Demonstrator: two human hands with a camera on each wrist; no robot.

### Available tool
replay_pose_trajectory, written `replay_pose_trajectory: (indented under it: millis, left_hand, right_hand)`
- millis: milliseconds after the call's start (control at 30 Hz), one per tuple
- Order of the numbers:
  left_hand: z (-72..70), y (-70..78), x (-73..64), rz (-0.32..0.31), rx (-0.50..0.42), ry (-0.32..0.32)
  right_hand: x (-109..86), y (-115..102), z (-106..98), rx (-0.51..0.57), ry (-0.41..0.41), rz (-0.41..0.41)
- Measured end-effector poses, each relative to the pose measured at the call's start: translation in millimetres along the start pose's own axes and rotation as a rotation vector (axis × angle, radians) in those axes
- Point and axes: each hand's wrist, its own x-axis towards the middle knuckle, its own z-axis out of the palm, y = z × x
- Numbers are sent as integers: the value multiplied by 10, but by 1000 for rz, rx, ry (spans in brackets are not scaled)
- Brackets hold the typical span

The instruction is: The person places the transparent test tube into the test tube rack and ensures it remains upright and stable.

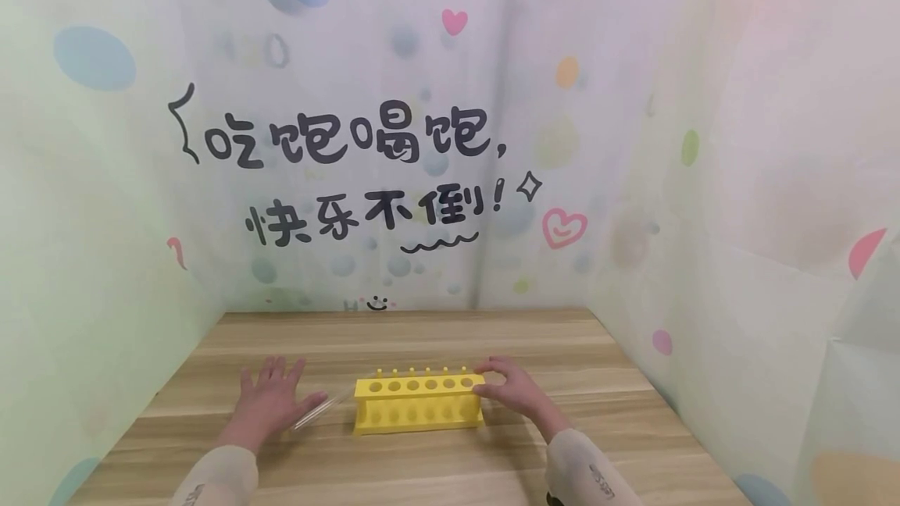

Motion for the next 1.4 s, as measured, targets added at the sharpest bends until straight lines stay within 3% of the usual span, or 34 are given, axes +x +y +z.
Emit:
replay_pose_trajectory:
  millis: [267, 1000, 1133, 1400]
  left_hand:
    - [39, 20, 54, -9, -35, -2]
    - [310, 169, 319, 6, -147, 104]
    - [345, 200, 364, -8, -162, 86]
    - [495, 212, 424, -57, -276, 27]
  right_hand:
    - [-18, 9, 1, 19, -10, -38]
    - [-7, 67, 7, 78, -36, -40]
    - [-16, 56, -9, 79, -37, -47]
    - [-32, 20, -8, 85, -50, -46]
